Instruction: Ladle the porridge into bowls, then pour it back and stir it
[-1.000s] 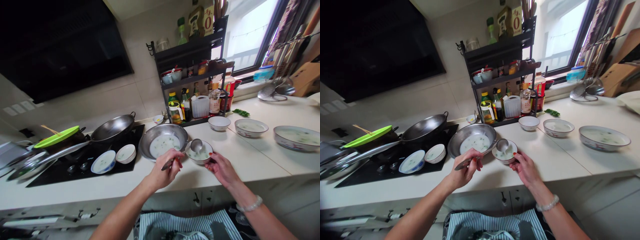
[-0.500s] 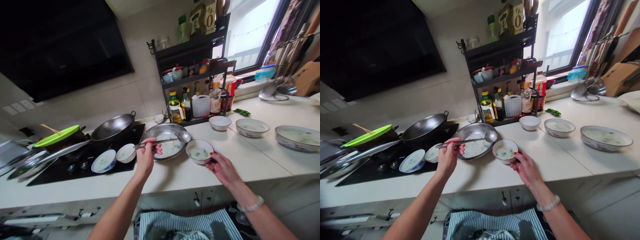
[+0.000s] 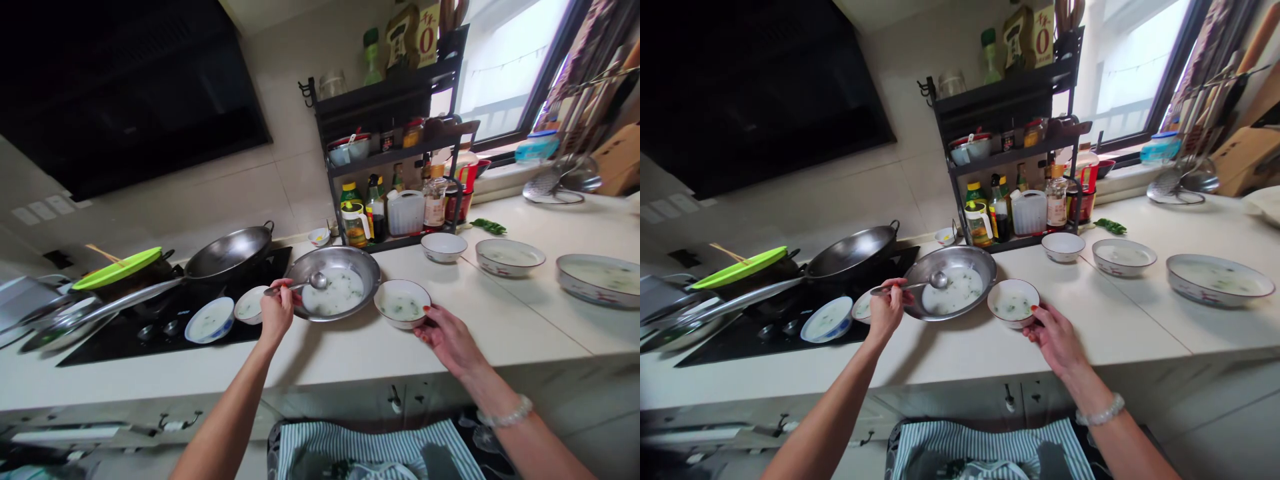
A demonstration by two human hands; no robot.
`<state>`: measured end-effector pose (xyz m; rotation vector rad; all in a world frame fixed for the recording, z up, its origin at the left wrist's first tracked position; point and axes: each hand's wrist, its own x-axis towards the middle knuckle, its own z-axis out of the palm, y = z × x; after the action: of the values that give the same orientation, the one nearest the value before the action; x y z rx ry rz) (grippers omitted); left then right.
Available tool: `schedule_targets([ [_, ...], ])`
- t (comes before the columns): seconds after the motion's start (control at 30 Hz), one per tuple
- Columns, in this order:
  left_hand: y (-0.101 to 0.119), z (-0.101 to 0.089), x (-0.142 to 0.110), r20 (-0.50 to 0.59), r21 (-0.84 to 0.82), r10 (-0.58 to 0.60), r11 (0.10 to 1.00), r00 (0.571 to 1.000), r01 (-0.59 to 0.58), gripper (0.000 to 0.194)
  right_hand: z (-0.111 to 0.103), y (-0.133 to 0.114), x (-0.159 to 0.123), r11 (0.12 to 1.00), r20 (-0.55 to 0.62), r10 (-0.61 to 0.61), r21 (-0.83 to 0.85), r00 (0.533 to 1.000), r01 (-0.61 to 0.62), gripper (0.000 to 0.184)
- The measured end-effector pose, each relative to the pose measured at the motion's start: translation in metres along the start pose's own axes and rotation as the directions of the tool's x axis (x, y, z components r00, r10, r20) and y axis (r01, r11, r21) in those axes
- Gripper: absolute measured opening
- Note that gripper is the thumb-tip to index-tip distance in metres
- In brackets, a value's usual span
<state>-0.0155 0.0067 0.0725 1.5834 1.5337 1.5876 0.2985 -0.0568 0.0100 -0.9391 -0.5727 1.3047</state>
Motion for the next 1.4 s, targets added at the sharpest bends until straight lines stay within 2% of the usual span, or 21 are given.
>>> schedule_targets([
  [0.3,0.007,0.016,0.003,0.041,0.006,-0.038,0.999,0.998,0.038,0.015,0.0,-0.001,0.0,1.0,0.002,-0.003,-0.008,1.0,0.003,0.031],
  [0.47,-0.002,0.026,0.006,0.072,-0.053,-0.048,0.997,0.996,0.052,0.016,0.001,-0.001,-0.001,1.0,-0.011,-0.002,0.015,1.0,0.003,0.03],
  [0.57,-0.012,0.029,0.01,0.019,-0.18,-0.14,0.973,0.99,0.141,0.017,0.001,-0.001,-0.001,1.0,-0.006,-0.004,0.011,1.0,0.004,0.03],
  [0.67,-0.017,0.027,0.015,-0.052,-0.302,-0.279,0.92,0.959,0.251,0.017,0.001,-0.001,-0.001,1.0,-0.005,-0.007,0.01,1.0,0.007,0.031],
  [0.8,-0.015,0.021,0.018,-0.073,-0.367,-0.342,0.883,0.937,0.294,0.019,0.0,0.0,0.0,1.0,-0.007,-0.004,0.019,1.0,0.004,0.032],
  [1.07,-0.005,0.015,0.015,-0.071,-0.374,-0.343,0.88,0.937,0.294,0.019,-0.003,0.002,0.001,1.0,0.0,-0.005,0.027,1.0,0.005,0.032],
  [1.4,-0.014,0.012,0.01,0.026,-0.213,-0.179,0.96,0.984,0.18,0.021,-0.001,0.001,0.001,1.0,0.002,0.006,0.021,1.0,-0.006,0.033],
])
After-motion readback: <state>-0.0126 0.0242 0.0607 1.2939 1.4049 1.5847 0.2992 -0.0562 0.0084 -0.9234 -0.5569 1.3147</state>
